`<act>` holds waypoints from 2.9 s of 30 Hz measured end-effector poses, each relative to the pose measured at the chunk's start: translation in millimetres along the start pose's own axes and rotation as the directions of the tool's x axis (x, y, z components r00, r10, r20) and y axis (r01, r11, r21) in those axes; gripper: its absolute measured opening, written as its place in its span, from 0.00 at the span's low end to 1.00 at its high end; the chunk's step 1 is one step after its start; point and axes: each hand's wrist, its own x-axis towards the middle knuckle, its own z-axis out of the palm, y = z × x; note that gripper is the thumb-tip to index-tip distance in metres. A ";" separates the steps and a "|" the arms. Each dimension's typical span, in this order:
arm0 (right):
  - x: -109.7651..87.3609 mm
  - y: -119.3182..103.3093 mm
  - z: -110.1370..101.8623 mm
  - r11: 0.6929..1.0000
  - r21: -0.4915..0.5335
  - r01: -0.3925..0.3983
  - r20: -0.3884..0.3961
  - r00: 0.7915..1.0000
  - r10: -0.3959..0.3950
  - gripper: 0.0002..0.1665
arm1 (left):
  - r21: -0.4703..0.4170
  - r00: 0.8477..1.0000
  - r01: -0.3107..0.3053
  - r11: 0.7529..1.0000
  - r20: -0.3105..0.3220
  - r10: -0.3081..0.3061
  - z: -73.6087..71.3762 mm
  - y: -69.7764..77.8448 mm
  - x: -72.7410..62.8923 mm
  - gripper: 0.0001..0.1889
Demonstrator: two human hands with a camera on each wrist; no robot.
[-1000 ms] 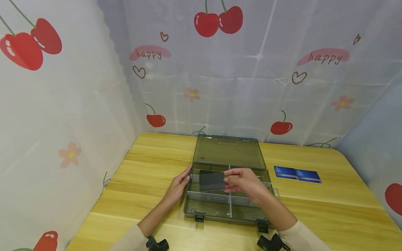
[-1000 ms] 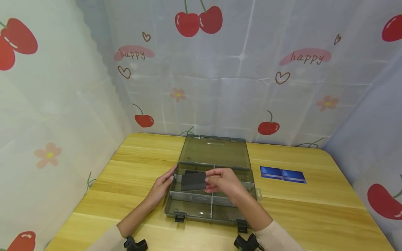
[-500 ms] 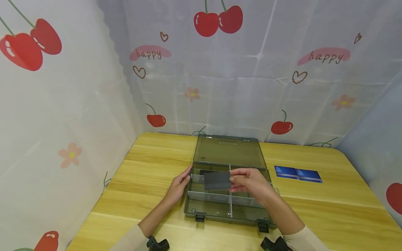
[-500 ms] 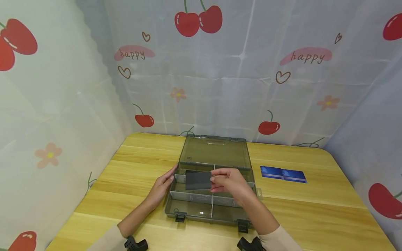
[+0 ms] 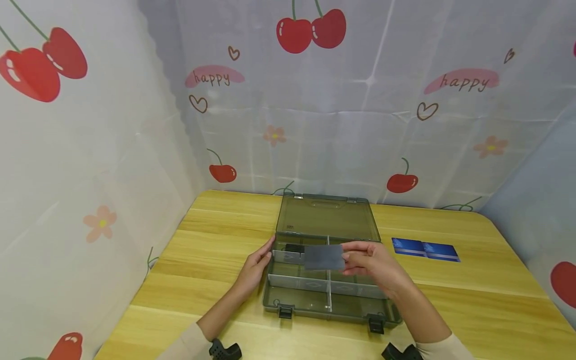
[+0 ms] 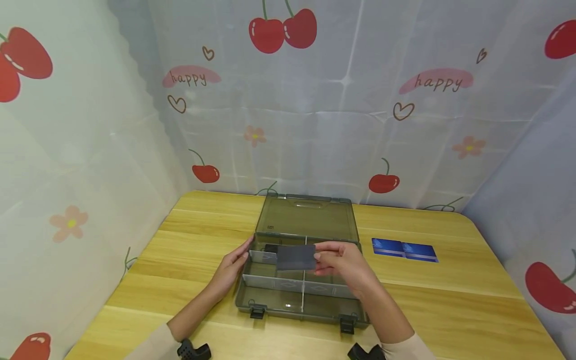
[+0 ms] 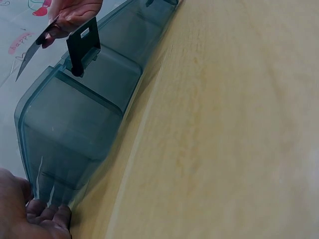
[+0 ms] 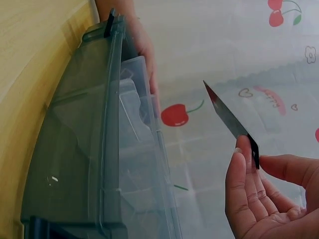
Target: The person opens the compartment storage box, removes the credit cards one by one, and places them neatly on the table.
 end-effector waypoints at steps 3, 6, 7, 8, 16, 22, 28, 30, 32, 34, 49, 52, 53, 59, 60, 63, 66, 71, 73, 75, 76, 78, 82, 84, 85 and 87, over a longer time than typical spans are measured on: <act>-1.9 0.5 -5.4 1.000 0.007 0.001 -0.009 1.000 -0.001 0.29 | 0.002 1.000 0.001 1.000 -0.002 -0.001 0.3 -0.2 -0.1 0.25; -3.6 1.0 -11.0 1.000 0.019 0.000 -0.027 1.000 0.001 0.29 | 0.009 1.000 0.003 1.000 -0.002 -0.003 0.9 -0.2 -0.4 0.25; -4.2 1.0 -12.7 1.000 0.025 0.000 -0.031 1.000 0.000 0.29 | 0.012 1.000 0.004 1.000 -0.002 -0.004 1.2 0.3 -0.4 0.25; -4.8 0.9 -14.4 1.000 0.027 0.001 -0.034 0.999 0.000 0.29 | 0.012 1.000 0.003 1.000 -0.002 -0.003 1.5 0.5 -0.1 0.25; -9.5 -3.4 -27.5 0.999 0.026 0.021 -0.062 0.998 -0.019 0.30 | 0.018 1.000 -0.001 1.000 -0.001 0.001 2.4 1.6 2.4 0.25; -13.3 -9.0 -36.9 0.999 0.027 0.016 -0.094 0.995 -0.014 0.30 | 0.019 1.000 -0.006 1.000 0.001 0.006 3.4 3.3 3.1 0.25; -14.4 -11.5 -45.0 0.999 -0.017 0.031 -0.116 0.993 -0.033 0.30 | 0.037 1.000 -0.020 0.999 -0.010 0.021 2.4 1.6 3.4 0.25; -15.3 -11.7 -47.4 0.999 -0.027 0.030 -0.120 0.992 -0.033 0.30 | 0.044 1.000 -0.020 0.999 -0.014 0.021 1.6 0.3 2.8 0.25; -15.9 -12.0 -50.0 0.999 -0.032 0.033 -0.127 0.991 -0.036 0.31 | 0.047 1.000 -0.018 0.999 -0.015 0.018 0.6 -0.8 2.0 0.25; -16.4 -12.6 -53.0 0.999 -0.035 0.039 -0.134 0.990 -0.043 0.30 | 0.040 1.000 -0.012 0.999 -0.017 0.012 0.0 -1.1 1.4 0.25; -17.0 -10.5 -78.0 0.999 -0.035 0.028 -0.184 0.982 -0.034 0.30 | 0.024 1.000 0.001 1.000 0.000 -0.001 -1.0 -0.7 -1.8 0.25; -17.5 -10.6 -83.8 0.999 -0.043 0.020 -0.205 0.978 -0.029 0.28 | 0.017 1.000 0.001 1.000 0.005 -0.001 -0.9 -0.4 -1.1 0.25; -17.8 -10.6 -85.6 0.999 -0.038 0.017 -0.214 0.977 -0.025 0.26 | 0.014 1.000 0.000 1.000 0.005 0.000 -0.8 -0.3 -0.8 0.25; -20.6 -8.4 -97.8 1.000 0.008 0.028 -0.234 0.972 -0.025 0.13 | 0.014 1.000 0.002 1.000 0.002 -0.002 -0.7 0.4 -0.8 0.25; -21.1 -8.0 -99.9 0.999 0.020 0.033 -0.231 0.973 -0.027 0.11 | 0.016 1.000 0.003 1.000 0.002 -0.003 -0.6 0.5 -0.9 0.25; -22.5 -7.4 -105.2 0.997 0.055 0.055 -0.225 0.973 -0.041 0.10 | 0.016 1.000 0.007 1.000 0.000 -0.007 -0.3 0.8 -0.9 0.25; -23.1 -5.6 -112.6 0.993 0.085 0.078 -0.218 0.974 -0.058 0.13 | 0.015 1.000 0.006 1.000 -0.001 -0.006 -0.1 1.1 -0.8 0.25; -24.9 -1.6 -124.1 0.992 0.089 0.088 -0.221 0.973 -0.066 0.15 | 0.025 1.000 0.000 1.000 -0.002 0.000 0.2 0.5 -0.6 0.25; -25.4 -0.5 -126.6 0.992 0.096 0.080 -0.228 0.972 -0.056 0.15 | 0.025 1.000 0.004 1.000 -0.001 -0.004 0.2 -0.1 -0.7 0.25; -25.4 0.3 -128.7 0.992 0.106 0.066 -0.232 0.972 -0.039 0.13 | 0.022 1.000 0.007 1.000 0.000 -0.007 0.3 -1.0 -0.7 0.25; -25.1 0.7 -129.5 0.992 0.107 0.060 -0.234 0.972 -0.034 0.13 | 0.020 1.000 0.008 1.000 0.002 -0.008 0.3 -1.1 -0.6 0.25; -24.1 1.4 -131.1 0.993 0.110 0.048 -0.237 0.971 -0.021 0.11 | 0.018 1.000 0.009 1.000 0.001 -0.009 0.3 -1.2 -0.4 0.25; -23.1 2.9 -135.0 0.994 0.101 0.041 -0.239 0.971 -0.016 0.12 | 0.024 1.000 0.008 1.000 -0.004 -0.008 0.1 0.1 -0.3 0.25; -23.4 3.9 -137.6 0.994 0.100 0.038 -0.242 0.970 -0.013 0.13 | 0.026 1.000 0.001 1.000 -0.004 -0.001 -0.4 -0.4 -0.1 0.25; -23.7 4.4 -139.1 0.994 0.103 0.037 -0.246 0.969 -0.011 0.13 | 0.027 1.000 -0.001 1.000 -0.003 0.001 -0.8 -0.6 0.0 0.25; -24.6 5.5 -142.5 0.994 0.108 0.032 -0.254 0.967 -0.004 0.14 | 0.028 1.000 -0.005 1.000 -0.001 0.005 -1.2 -0.6 0.4 0.25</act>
